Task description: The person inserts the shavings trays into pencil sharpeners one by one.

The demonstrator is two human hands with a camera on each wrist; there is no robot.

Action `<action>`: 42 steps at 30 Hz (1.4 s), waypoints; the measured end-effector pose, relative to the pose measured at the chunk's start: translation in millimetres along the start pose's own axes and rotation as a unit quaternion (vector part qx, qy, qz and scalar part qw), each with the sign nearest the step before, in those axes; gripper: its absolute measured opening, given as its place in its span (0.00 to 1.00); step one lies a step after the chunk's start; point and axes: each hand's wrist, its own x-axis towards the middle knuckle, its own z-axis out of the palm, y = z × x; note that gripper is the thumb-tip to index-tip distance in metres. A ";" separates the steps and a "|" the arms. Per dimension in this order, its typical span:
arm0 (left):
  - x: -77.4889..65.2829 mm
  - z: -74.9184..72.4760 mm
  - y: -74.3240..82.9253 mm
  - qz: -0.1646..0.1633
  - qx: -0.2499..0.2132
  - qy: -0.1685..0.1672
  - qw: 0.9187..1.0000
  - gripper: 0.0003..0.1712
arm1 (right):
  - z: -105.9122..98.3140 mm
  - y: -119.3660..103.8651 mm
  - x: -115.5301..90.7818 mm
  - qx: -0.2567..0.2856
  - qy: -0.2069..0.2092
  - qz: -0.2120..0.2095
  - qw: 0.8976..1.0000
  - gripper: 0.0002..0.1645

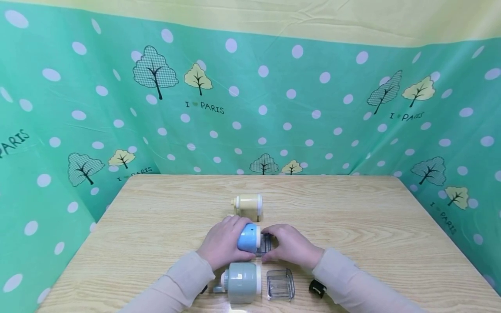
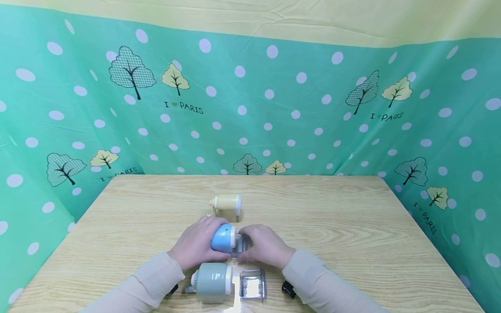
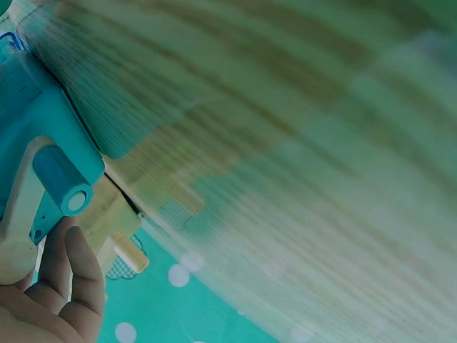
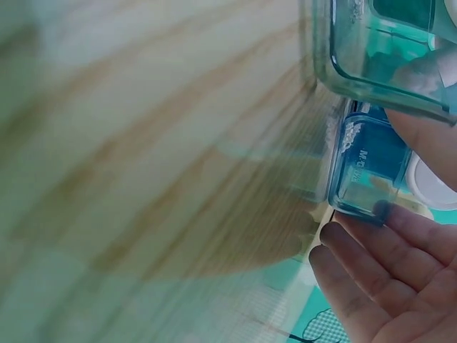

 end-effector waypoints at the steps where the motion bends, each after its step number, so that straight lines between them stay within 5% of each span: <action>1: -0.1 0.0 0.0 -0.001 0.000 -0.001 1.000 0.44 | 0.2 0.1 0.2 0.001 0.000 0.000 1.000 0.43; 42: 0.2 -1.7 -0.3 0.005 -0.006 -0.006 1.000 0.45 | 3.6 -4.8 8.9 0.029 -0.011 0.000 1.000 0.41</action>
